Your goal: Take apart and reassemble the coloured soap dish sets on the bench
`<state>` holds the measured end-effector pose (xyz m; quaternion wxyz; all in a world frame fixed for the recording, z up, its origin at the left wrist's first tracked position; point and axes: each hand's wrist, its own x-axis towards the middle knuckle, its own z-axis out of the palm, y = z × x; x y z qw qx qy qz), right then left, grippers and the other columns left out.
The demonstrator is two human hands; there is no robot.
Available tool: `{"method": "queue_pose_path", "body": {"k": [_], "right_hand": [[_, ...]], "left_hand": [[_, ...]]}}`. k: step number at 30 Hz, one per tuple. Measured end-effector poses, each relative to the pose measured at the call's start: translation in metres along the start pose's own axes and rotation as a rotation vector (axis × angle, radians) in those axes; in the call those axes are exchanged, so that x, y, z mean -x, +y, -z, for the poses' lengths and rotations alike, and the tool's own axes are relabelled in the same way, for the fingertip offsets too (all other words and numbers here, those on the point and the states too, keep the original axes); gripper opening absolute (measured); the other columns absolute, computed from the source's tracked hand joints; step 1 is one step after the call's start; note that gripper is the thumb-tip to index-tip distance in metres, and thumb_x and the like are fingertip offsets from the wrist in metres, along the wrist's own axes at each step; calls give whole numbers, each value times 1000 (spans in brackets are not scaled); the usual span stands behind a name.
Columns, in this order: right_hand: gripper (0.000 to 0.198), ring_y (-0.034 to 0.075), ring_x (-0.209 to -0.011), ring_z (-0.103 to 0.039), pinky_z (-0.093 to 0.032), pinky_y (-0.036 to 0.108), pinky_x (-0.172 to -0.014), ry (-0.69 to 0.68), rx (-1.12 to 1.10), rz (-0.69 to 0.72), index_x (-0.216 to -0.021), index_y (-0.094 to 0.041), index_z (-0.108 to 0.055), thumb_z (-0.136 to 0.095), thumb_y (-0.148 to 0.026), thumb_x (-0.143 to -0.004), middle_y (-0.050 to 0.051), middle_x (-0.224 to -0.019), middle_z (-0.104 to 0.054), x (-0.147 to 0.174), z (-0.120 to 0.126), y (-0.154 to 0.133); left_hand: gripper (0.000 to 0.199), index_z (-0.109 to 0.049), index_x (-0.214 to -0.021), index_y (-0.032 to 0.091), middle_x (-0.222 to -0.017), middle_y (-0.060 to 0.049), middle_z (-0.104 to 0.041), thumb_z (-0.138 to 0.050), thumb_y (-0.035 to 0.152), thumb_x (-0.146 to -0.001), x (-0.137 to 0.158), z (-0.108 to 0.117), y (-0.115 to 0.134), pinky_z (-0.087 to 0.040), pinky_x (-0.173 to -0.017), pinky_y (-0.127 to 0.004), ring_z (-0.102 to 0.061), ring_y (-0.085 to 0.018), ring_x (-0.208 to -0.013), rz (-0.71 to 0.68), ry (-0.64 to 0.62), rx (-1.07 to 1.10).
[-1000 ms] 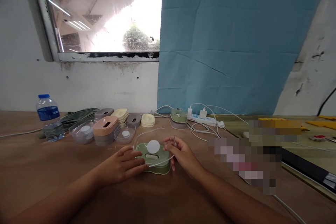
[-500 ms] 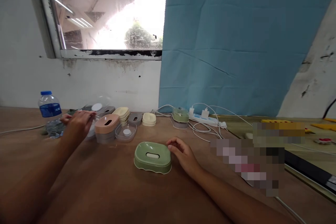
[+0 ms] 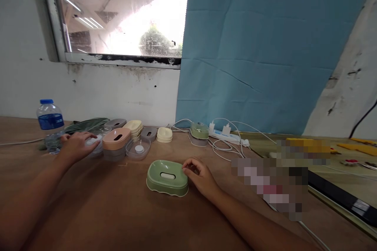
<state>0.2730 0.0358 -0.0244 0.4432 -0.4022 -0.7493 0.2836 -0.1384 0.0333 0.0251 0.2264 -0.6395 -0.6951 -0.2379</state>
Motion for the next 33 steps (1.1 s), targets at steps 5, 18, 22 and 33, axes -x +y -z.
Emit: {"method": "queue_pose_path", "body": {"k": [5, 18, 22, 33], "right_hand": [[11, 14, -65, -47, -41, 26, -61, -16, 21, 18, -71, -19, -54, -52, -29, -74, 0, -70, -52, 0, 1, -1], [10, 17, -70, -49, -42, 29, -67, -1, 108, 65, -73, -20, -54, -52, -30, -75, 1, -75, -53, -2, 1, 0], [23, 23, -97, -48, -38, 35, -86, -132, 138, 169, -90, -21, -56, -57, -33, -71, 6, -101, -51, 0, 4, -4], [63, 27, -117, -35, -29, 38, -97, -456, 270, 144, -115, -25, -47, -70, -35, -57, 8, -127, -32, 8, 5, -14]], "left_hand": [[45, -59, -98, 22, -113, -11, -57, -42, 53, -72, 0, -10, -18, -27, -84, -46, -47, -32, -104, -43, -36, 10], [37, -55, -105, 22, -110, -7, -58, -40, 36, -74, 4, -2, -17, -27, -90, -42, -49, -27, -104, -170, -26, -2], [35, -51, -106, 18, -110, -9, -55, -39, 32, -76, 5, 7, 12, -28, -92, -41, -48, -26, -102, -208, 228, 31], [46, -46, -115, 22, -115, -6, -52, -51, 33, -71, 51, 3, 141, -20, -101, -42, -41, -24, -111, -895, -112, 418]]}}
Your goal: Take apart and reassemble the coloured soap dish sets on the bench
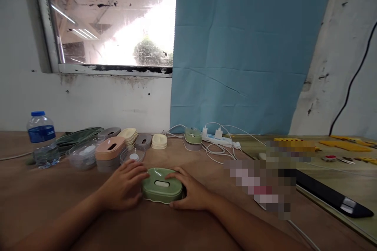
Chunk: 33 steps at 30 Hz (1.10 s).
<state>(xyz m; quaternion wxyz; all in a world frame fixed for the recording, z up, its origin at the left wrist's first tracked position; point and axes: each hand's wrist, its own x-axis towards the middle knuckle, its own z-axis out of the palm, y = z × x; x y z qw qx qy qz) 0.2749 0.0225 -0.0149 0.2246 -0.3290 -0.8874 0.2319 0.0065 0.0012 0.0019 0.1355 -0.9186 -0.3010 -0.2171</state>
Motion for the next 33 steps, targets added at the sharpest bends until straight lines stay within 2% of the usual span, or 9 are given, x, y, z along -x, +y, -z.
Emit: {"method": "queue_pose_path", "body": {"k": [3, 8, 14, 18, 23, 26, 29, 31, 33], "right_hand": [[63, 27, -115, -36, -29, 37, -97, 46, -4, 45, -110, -22, -49, -72, -34, -52, 9, -124, -35, -1, -1, 3], [62, 25, -112, -39, -30, 35, -95, 102, -84, 101, -108, -21, -45, -71, -29, -52, 8, -118, -40, 0, -1, 5], [68, 24, -107, -43, -33, 35, -92, 64, -292, 87, -118, -20, -34, -66, -36, -60, 8, -116, -42, 2, 2, 6], [70, 25, -109, -42, -34, 36, -92, 11, -405, 107, -122, -19, -31, -63, -42, -64, 10, -118, -41, 2, 4, 7], [83, 25, -117, -35, -28, 37, -96, 23, -476, 171, -126, -21, -22, -68, -44, -60, 12, -127, -33, 0, 4, 9], [102, 24, -119, -33, -26, 39, -98, 29, -560, 183, -131, -23, -3, -70, -46, -57, 13, -132, -27, -1, 1, 10], [117, 24, -118, -36, -29, 41, -96, 77, -573, 79, -131, -27, 16, -72, -44, -55, 16, -137, -14, -2, -2, 12], [120, 24, -117, -37, -29, 42, -96, 122, -503, -29, -131, -28, 16, -75, -40, -53, 15, -138, -12, -2, -4, 13], [117, 24, -118, -35, -27, 42, -97, 153, -406, -90, -133, -27, 6, -76, -38, -51, 14, -136, -19, -2, -4, 13]], "left_hand": [[47, -46, -115, 22, -117, -6, -51, -52, 34, -71, -6, -5, 12, -21, -101, -40, -42, -23, -111, -74, -76, 128], [39, -45, -118, 24, -115, -4, -54, -47, 25, -79, -3, -2, 5, -26, -100, -34, -47, -17, -107, -127, -175, 306], [33, -54, -108, 22, -105, -5, -60, -56, 33, -77, -1, -4, 2, -36, -93, -31, -51, -17, -101, 0, -103, 595], [32, -59, -101, 20, -101, -5, -62, -61, 35, -72, 0, -6, 5, -41, -86, -29, -54, -18, -96, 154, -53, 740], [29, -60, -94, 16, -94, -5, -63, -59, 35, -73, -5, 0, 0, -43, -78, -27, -55, -17, -87, 350, -8, 860], [30, -58, -94, 14, -87, -5, -62, -51, 38, -77, -23, 12, -12, -44, -68, -24, -55, -14, -78, 401, 43, 929], [32, -58, -93, 14, -81, -3, -60, -46, 41, -79, -53, 27, -34, -44, -65, -22, -53, -12, -74, 403, 77, 882], [32, -59, -90, 14, -78, -2, -60, -48, 42, -78, -76, 32, -53, -43, -64, -22, -53, -12, -71, 376, 61, 834], [35, -58, -89, 13, -76, -2, -61, -49, 45, -76, -96, 29, -74, -43, -61, -22, -54, -12, -68, 400, 82, 730]]}}
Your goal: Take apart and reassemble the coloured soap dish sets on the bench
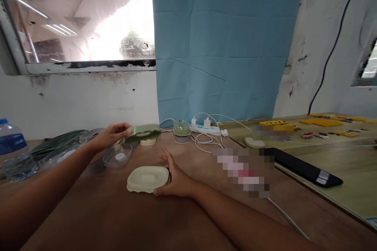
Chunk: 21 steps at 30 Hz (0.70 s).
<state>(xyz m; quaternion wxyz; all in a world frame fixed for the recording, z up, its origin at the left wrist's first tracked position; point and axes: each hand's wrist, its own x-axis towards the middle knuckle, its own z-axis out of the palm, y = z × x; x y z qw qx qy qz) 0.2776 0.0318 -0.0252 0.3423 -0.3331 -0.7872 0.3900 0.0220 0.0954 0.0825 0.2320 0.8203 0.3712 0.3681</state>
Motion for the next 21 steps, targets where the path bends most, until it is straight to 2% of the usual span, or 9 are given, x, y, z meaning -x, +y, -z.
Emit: {"method": "queue_pose_path", "body": {"k": [4, 7, 12, 21], "right_hand": [[87, 24, -117, -34, -28, 39, -98, -35, 206, 57, -127, -24, -29, -74, -36, -53, 9, -128, -34, 0, 0, -3], [67, 23, -114, -37, -29, 35, -97, -76, 301, 111, -115, -23, -45, -73, -36, -55, 7, -123, -38, 0, 0, -5], [56, 21, -115, -37, -29, 33, -97, -86, 325, 121, -108, -24, -50, -71, -37, -58, 6, -122, -38, 1, 0, -6], [56, 22, -115, -37, -29, 34, -97, -90, 330, 128, -108, -25, -51, -70, -39, -58, 6, -122, -38, 2, 0, -5]], "left_hand": [[34, -60, -89, 14, -78, -4, -64, -52, 43, -72, -40, -2, -34, -42, -59, -22, -57, -15, -70, 177, 224, -490], [23, -63, -80, 14, -79, -7, -66, -58, 31, -66, -55, -13, -60, -41, -63, -24, -58, -19, -76, 259, 228, -646], [17, -65, -78, 16, -84, -9, -66, -57, 22, -64, -63, -30, -84, -41, -66, -25, -59, -22, -83, 341, 166, -817], [17, -64, -77, 18, -88, -10, -66, -55, 27, -66, -60, -30, -90, -41, -66, -24, -59, -23, -86, 375, 60, -960]]}}
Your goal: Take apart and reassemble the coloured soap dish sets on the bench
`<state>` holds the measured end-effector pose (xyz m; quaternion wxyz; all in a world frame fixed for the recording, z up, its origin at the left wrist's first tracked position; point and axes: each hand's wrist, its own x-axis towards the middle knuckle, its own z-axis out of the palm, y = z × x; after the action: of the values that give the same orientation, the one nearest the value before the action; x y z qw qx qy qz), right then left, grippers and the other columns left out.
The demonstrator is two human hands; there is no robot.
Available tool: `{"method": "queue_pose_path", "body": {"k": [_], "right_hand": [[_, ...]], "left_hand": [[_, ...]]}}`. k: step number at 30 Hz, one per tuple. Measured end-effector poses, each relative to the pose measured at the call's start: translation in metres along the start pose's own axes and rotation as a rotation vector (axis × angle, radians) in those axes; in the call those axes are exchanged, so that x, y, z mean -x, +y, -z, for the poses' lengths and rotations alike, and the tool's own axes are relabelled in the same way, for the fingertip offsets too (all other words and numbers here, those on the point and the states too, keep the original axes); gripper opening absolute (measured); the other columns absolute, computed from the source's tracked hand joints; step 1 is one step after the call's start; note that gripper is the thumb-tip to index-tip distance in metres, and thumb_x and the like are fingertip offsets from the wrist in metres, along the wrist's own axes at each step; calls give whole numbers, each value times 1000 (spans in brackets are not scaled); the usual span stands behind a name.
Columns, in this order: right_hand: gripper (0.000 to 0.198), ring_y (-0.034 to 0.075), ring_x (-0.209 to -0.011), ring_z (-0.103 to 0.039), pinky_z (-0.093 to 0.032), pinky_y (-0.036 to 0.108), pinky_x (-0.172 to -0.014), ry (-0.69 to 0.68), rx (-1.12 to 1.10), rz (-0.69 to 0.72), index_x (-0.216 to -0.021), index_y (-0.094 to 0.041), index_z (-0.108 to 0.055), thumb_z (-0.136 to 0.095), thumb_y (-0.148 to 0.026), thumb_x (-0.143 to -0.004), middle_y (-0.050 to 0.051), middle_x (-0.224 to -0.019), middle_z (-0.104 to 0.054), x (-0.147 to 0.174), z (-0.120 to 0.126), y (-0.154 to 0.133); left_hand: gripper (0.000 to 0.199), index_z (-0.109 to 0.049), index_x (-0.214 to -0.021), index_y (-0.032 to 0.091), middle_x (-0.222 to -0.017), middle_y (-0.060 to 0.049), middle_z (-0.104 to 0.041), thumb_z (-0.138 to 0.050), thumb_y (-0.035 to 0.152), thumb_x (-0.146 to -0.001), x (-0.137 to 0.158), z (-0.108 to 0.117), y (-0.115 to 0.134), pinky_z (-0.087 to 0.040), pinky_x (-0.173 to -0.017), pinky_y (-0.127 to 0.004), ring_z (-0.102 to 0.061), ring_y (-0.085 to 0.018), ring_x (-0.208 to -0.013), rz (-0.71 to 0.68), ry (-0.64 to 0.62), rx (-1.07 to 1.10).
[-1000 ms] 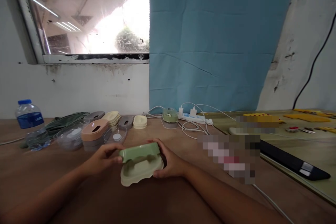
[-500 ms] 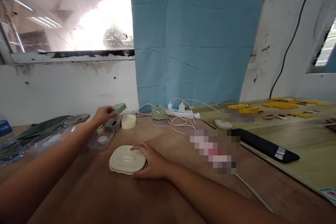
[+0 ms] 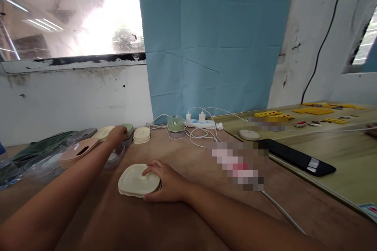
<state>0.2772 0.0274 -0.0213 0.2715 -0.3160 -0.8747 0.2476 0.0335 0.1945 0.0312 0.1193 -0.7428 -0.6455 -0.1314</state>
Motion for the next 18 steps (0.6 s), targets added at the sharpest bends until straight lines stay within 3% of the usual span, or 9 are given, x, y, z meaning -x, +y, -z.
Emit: {"method": "queue_pose_path", "body": {"k": [18], "right_hand": [[56, 23, -116, -37, -30, 36, -97, -8, 10, -2, -109, -24, -51, -70, -41, -59, 8, -124, -38, 0, 0, 0]], "left_hand": [[21, -63, -86, 18, -94, -9, -65, -55, 24, -67, 3, -11, -7, -41, -70, -24, -58, -21, -88, -26, -55, 6]]}}
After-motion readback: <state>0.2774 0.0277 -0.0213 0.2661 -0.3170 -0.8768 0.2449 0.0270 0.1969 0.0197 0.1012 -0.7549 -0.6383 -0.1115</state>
